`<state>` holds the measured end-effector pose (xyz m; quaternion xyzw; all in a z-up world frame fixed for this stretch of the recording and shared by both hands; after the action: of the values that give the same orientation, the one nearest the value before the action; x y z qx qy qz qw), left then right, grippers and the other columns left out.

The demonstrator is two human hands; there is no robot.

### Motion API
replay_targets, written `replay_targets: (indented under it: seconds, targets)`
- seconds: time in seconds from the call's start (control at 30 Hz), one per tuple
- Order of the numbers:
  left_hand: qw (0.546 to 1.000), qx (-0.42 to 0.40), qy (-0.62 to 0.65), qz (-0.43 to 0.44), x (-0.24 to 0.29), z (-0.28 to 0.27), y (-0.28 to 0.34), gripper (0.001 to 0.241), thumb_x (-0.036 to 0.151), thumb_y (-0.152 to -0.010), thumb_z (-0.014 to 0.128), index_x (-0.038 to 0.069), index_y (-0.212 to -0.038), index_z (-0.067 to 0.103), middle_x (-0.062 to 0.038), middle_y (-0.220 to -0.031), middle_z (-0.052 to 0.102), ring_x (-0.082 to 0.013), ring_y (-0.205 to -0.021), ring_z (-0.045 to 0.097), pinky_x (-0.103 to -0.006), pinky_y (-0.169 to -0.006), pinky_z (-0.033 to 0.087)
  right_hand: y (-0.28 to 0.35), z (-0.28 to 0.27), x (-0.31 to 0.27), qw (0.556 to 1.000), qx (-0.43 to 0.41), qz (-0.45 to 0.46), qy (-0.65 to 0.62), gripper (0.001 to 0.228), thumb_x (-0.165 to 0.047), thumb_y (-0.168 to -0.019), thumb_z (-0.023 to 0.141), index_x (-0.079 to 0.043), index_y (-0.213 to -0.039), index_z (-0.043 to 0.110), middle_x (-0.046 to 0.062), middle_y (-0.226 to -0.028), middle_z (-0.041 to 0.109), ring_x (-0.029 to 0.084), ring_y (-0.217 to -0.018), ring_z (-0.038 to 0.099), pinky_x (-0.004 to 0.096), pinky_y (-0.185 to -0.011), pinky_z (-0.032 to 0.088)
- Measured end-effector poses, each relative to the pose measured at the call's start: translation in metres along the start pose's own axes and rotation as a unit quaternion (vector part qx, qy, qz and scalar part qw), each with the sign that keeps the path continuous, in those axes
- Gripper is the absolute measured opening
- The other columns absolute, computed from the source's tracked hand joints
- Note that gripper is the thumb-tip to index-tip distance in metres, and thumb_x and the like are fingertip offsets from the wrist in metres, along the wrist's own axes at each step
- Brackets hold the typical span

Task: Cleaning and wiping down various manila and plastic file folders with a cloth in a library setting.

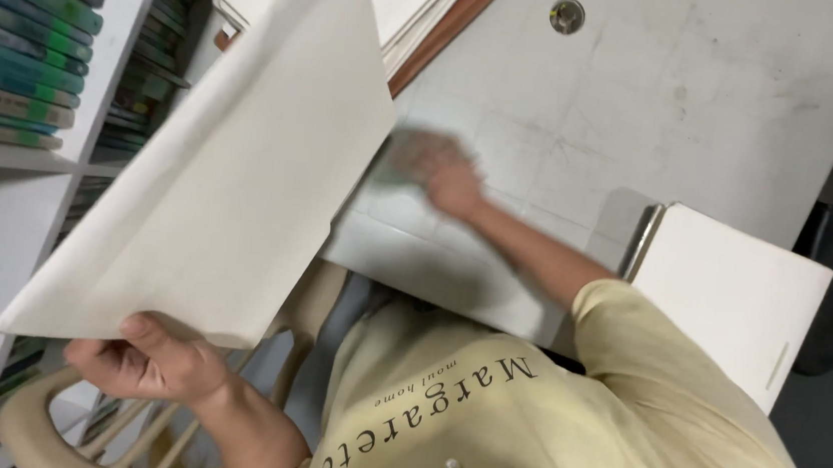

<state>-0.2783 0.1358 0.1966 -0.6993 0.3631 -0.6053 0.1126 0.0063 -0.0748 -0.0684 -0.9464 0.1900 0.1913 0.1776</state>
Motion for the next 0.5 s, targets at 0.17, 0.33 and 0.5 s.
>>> replay_targets:
  seconds: [0.17, 0.33, 0.5]
  targets:
    - [1.000, -0.017, 0.001, 0.001, -0.026, 0.005, -0.027, 0.032, 0.036, -0.116, 0.047, 0.005, -0.111, 0.039, -0.006, -0.103, 0.042, -0.0184, -0.092, 0.044, -0.0346, -0.091, 0.041, 0.066, -0.109, 0.314, 0.886, 0.098, 0.432, 0.139, 0.064, -0.043, -0.112, 0.043, -0.003, -0.159, 0.026, 0.023, -0.163, 0.037, 0.044, -0.150, 0.027, 0.063, -0.117, 0.018]
    - [0.998, -0.022, 0.065, -0.015, -0.069, 0.021, -0.060, 0.031, 0.036, -0.114, 0.051, 0.006, -0.113, 0.043, -0.006, -0.105, 0.048, -0.0172, -0.094, 0.049, -0.0329, -0.091, 0.044, -0.049, -0.142, 0.137, 0.907, 0.264, 0.328, 0.003, 0.049, -0.025, -0.111, 0.045, -0.006, -0.155, 0.037, 0.020, -0.158, 0.043, 0.037, -0.149, 0.032, 0.057, -0.124, 0.022]
    - [0.997, -0.053, 0.051, 0.011, -0.091, 0.054, -0.107, 0.032, 0.036, -0.114, 0.048, 0.005, -0.110, 0.042, -0.006, -0.103, 0.044, -0.0187, -0.093, 0.046, -0.0351, -0.091, 0.042, -0.023, 0.009, 0.001, 0.983, -0.106, 0.145, -0.032, 0.050, -0.025, -0.101, 0.043, -0.012, -0.148, 0.051, 0.012, -0.160, 0.043, 0.034, -0.150, 0.036, 0.063, -0.122, 0.023]
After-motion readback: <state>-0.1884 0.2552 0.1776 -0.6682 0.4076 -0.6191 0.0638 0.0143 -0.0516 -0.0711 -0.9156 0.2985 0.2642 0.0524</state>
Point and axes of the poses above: each hand's wrist, its own y-axis away from the middle knuckle, its own z-axis out of the palm, x = y × z, the point moved 10 cm from there along -y, towards the middle knuckle
